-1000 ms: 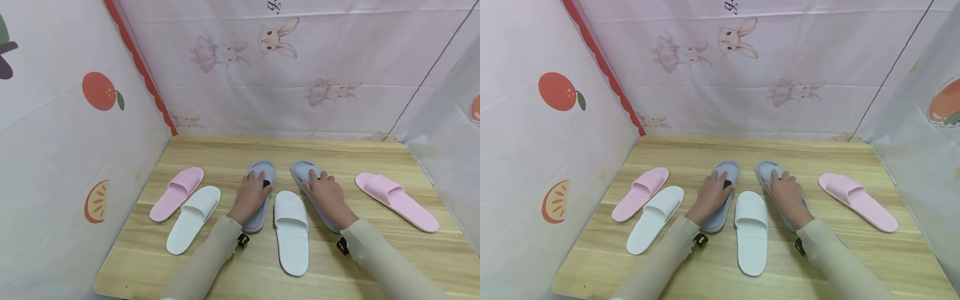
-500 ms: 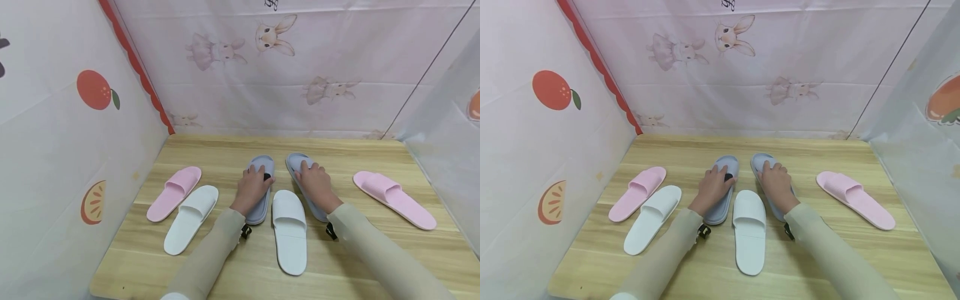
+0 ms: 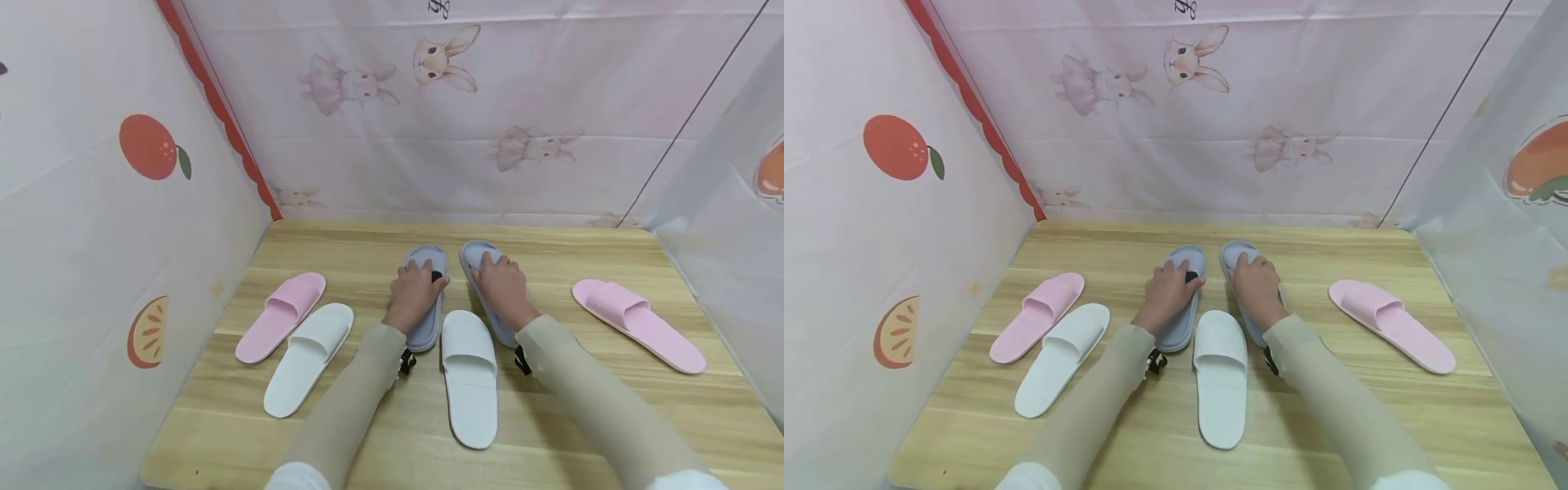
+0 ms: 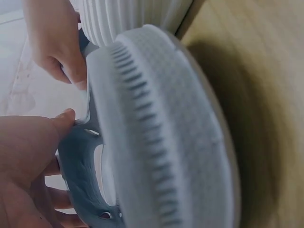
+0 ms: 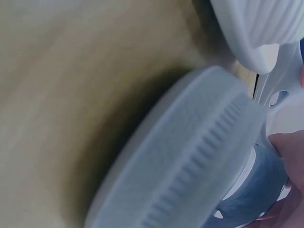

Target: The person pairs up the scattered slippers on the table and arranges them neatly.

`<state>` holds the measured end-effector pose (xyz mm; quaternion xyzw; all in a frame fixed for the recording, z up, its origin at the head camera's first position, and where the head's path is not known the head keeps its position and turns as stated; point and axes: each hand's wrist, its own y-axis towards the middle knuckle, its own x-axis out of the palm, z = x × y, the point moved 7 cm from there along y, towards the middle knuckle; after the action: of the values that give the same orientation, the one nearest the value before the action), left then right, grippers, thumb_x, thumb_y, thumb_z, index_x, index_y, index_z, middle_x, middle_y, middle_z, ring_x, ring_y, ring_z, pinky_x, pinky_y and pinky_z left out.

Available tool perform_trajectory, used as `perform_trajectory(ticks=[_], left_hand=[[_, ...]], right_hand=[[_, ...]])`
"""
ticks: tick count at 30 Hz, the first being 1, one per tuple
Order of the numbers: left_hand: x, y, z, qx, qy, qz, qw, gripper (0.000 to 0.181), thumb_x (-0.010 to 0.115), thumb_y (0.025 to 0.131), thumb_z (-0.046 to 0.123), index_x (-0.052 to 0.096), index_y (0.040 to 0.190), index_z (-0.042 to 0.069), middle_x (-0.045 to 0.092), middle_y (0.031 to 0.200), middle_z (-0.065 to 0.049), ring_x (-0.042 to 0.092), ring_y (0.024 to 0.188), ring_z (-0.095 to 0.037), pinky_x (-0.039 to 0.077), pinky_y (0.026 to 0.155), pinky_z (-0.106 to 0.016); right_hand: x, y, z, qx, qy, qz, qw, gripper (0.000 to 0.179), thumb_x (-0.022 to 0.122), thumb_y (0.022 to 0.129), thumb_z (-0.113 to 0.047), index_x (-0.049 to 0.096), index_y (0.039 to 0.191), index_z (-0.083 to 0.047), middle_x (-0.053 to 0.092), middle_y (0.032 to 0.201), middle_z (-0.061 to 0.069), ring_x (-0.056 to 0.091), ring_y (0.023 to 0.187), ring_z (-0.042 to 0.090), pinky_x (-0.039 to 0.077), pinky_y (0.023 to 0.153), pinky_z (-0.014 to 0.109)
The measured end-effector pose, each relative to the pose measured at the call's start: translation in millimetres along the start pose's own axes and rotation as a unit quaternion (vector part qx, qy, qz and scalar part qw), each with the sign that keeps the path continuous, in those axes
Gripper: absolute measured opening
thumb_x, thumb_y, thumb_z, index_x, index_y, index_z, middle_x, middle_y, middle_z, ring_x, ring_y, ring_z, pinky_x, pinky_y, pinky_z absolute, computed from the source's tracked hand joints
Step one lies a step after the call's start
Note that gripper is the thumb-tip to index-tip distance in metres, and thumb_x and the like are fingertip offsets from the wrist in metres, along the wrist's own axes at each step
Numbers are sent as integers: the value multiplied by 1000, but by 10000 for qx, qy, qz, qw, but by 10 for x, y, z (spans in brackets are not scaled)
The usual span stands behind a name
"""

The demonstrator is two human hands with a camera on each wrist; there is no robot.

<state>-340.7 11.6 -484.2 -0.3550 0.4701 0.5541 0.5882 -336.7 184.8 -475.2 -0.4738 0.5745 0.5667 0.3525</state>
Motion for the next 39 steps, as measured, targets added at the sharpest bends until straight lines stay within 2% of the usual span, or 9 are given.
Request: perform_trajectory(ticks=[4, 7, 14, 21, 27, 31, 35, 39], left_hand=[[19, 83, 31, -15, 29, -66, 10000, 67, 51, 91, 59, 47, 141, 15, 52, 128, -19, 52, 111, -37, 48, 79, -51], [32, 137, 41, -35, 29, -85, 10000, 66, 51, 91, 59, 47, 141, 16, 52, 127, -19, 52, 111, -37, 48, 80, -51], [17, 260, 80, -84, 68, -91, 9999, 63, 51, 91, 58, 49, 139, 16, 53, 125, -18, 52, 109, -35, 48, 79, -50], [58, 392, 125, -185, 158, -279, 9993, 67, 46, 92, 61, 44, 143, 19, 50, 132, -16, 50, 112, -35, 48, 79, -48], [69, 522, 126, -314, 228, -170, 9991, 62, 49, 92, 58, 48, 140, 18, 53, 126, -15, 53, 108, -34, 50, 76, -47], [89, 605, 152, -240, 182, -110, 9995, 59, 50, 93, 56, 50, 137, 16, 54, 123, -15, 53, 107, -33, 49, 78, -47], [105, 677, 164, -241, 240, -61, 9994, 59, 50, 93, 56, 51, 136, 16, 55, 123, -16, 52, 108, -34, 49, 80, -47], [111, 702, 183, -275, 264, -44, 9993, 58, 49, 93, 56, 52, 136, 16, 55, 123, -16, 52, 110, -34, 48, 84, -47]], right_hand=[[16, 84, -18, 34, -16, -23, 10000, 42, 56, 95, -37, 53, 105, 4, 57, 83, 34, 57, 69, 44, 48, 53, 53], [55, 141, -21, 114, -48, -191, 9997, 44, 53, 97, -37, 52, 109, 5, 57, 88, 36, 58, 73, 46, 49, 57, 54], [113, 277, -6, 310, -8, -434, 9986, 47, 52, 97, -37, 51, 113, 7, 55, 94, 38, 58, 79, 49, 49, 57, 55], [191, 403, -5, 608, -76, -916, 9939, 53, 48, 99, -39, 48, 122, 9, 53, 105, 42, 57, 89, 54, 49, 60, 60], [261, 552, -77, 733, -91, -1328, 9884, 59, 45, 100, -40, 43, 128, 11, 48, 113, 43, 53, 98, 56, 50, 59, 61], [263, 620, -85, 910, -139, -1377, 9862, 59, 44, 100, -40, 42, 131, 10, 47, 116, 42, 53, 101, 54, 51, 60, 61], [242, 674, -122, 922, -182, -1420, 9854, 59, 43, 101, -39, 43, 130, 12, 48, 114, 43, 53, 99, 54, 51, 62, 60], [253, 715, -128, 1137, 12, -1454, 9828, 59, 41, 101, -39, 43, 127, 14, 46, 114, 46, 53, 99, 56, 51, 65, 62]])
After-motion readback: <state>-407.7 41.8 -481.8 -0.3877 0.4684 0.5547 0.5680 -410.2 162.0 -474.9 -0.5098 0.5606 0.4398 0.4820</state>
